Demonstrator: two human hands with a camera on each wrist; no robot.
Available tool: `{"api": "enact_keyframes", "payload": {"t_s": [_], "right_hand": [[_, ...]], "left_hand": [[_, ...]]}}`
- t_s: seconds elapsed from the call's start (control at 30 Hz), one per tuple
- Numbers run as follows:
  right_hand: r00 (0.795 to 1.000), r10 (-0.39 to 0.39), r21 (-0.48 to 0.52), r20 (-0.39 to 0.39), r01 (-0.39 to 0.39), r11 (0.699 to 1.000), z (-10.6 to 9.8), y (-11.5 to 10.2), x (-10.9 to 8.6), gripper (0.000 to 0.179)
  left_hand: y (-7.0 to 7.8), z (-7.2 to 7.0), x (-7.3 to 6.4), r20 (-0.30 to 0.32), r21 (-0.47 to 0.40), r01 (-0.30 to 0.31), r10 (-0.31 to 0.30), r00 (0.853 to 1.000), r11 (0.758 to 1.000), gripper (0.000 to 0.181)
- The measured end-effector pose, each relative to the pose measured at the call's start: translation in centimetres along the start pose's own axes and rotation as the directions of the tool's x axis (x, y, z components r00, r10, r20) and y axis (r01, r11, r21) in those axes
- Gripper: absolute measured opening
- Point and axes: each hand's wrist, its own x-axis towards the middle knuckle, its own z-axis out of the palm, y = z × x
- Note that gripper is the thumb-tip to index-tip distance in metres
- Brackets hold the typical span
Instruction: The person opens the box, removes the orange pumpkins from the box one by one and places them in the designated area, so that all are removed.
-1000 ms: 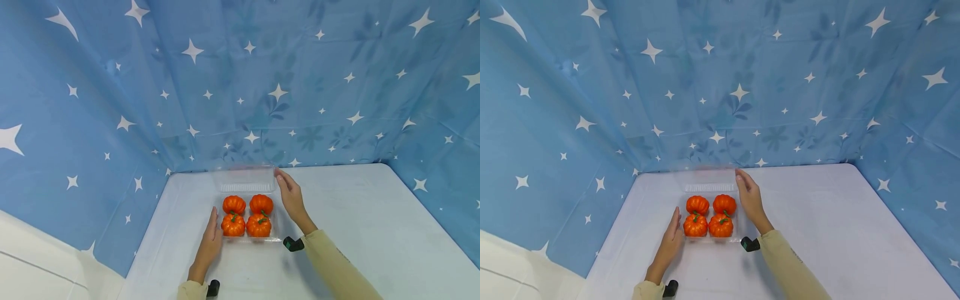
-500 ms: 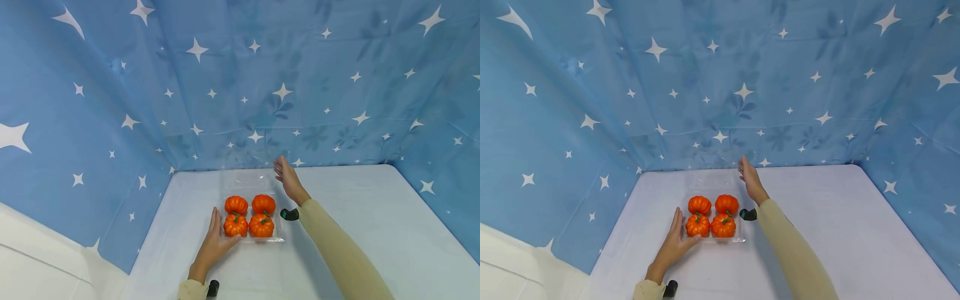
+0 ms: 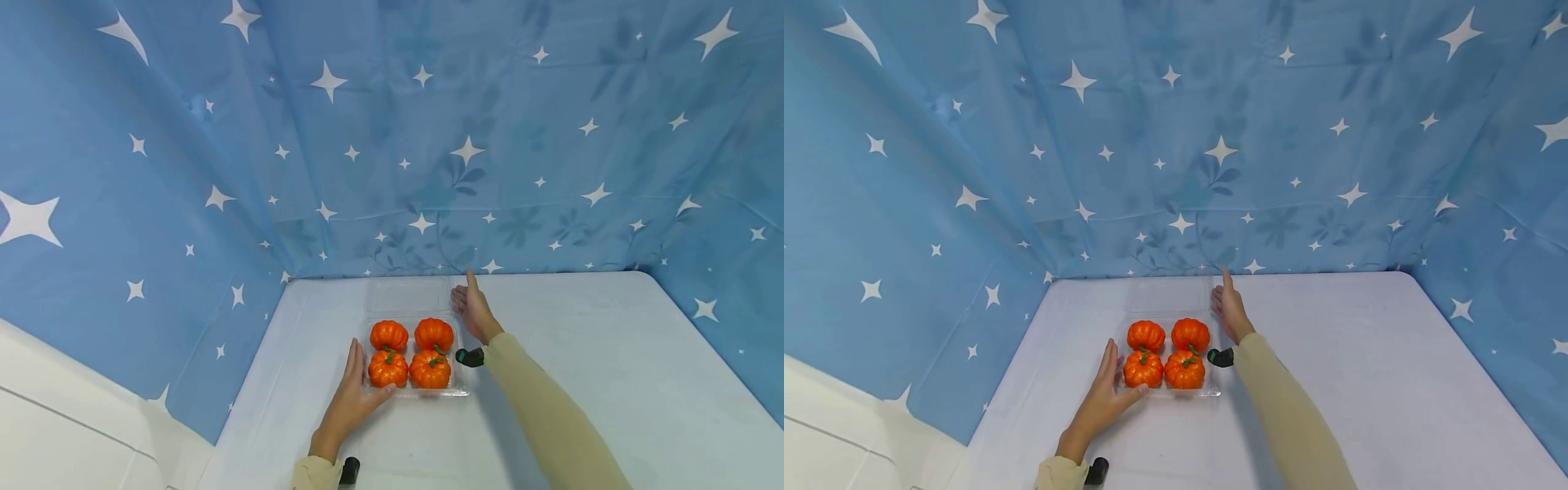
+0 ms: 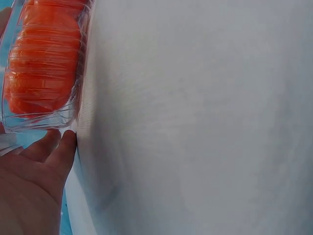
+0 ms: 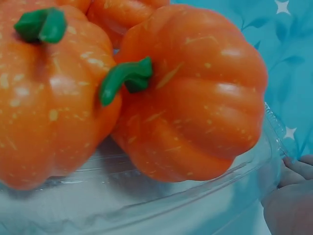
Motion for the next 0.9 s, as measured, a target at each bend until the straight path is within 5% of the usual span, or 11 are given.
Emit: {"api": "enact_keyframes", "payload": {"t_s": [0.23, 0.4, 0.5, 0.6, 0.73, 0.9], "right_hand": [[1.000, 0.005, -0.021, -0.020, -0.006, 1.000, -0.5, 0.0, 0.0, 0.090], [0.997, -0.083, -0.162, -0.006, 0.081, 0.983, -0.5, -1.1, -0.4, 0.082], [0.991, -0.130, -0.300, 0.043, 0.136, 0.944, -0.4, -1.6, -0.8, 0.076], [0.980, -0.159, -0.456, 0.123, 0.198, 0.868, -0.3, -1.9, -1.5, 0.070], [0.944, -0.185, -0.624, 0.275, 0.321, 0.713, -0.1, -1.9, -2.5, 0.067], [0.886, -0.169, -0.717, 0.431, 0.451, 0.532, 0.3, -1.2, -3.7, 0.066]], "left_hand": [[0.3, 0.0, 0.1, 0.005, 0.010, -0.016, 0.016, 1.000, 1.000, 0.122], [0.2, 0.0, 0.1, 0.009, -0.012, 0.006, -0.006, 1.000, 1.000, 0.123], [0.1, 0.0, 0.1, 0.005, -0.025, 0.014, -0.014, 1.000, 1.000, 0.124], [-0.1, -0.1, 0.1, -0.001, -0.035, 0.005, -0.005, 1.000, 0.999, 0.124], [-0.2, -0.1, 0.1, -0.003, -0.041, -0.004, 0.004, 1.000, 0.999, 0.124], [-0.3, 0.0, 0.2, 0.001, -0.046, -0.006, 0.007, 1.000, 0.999, 0.123]]}}
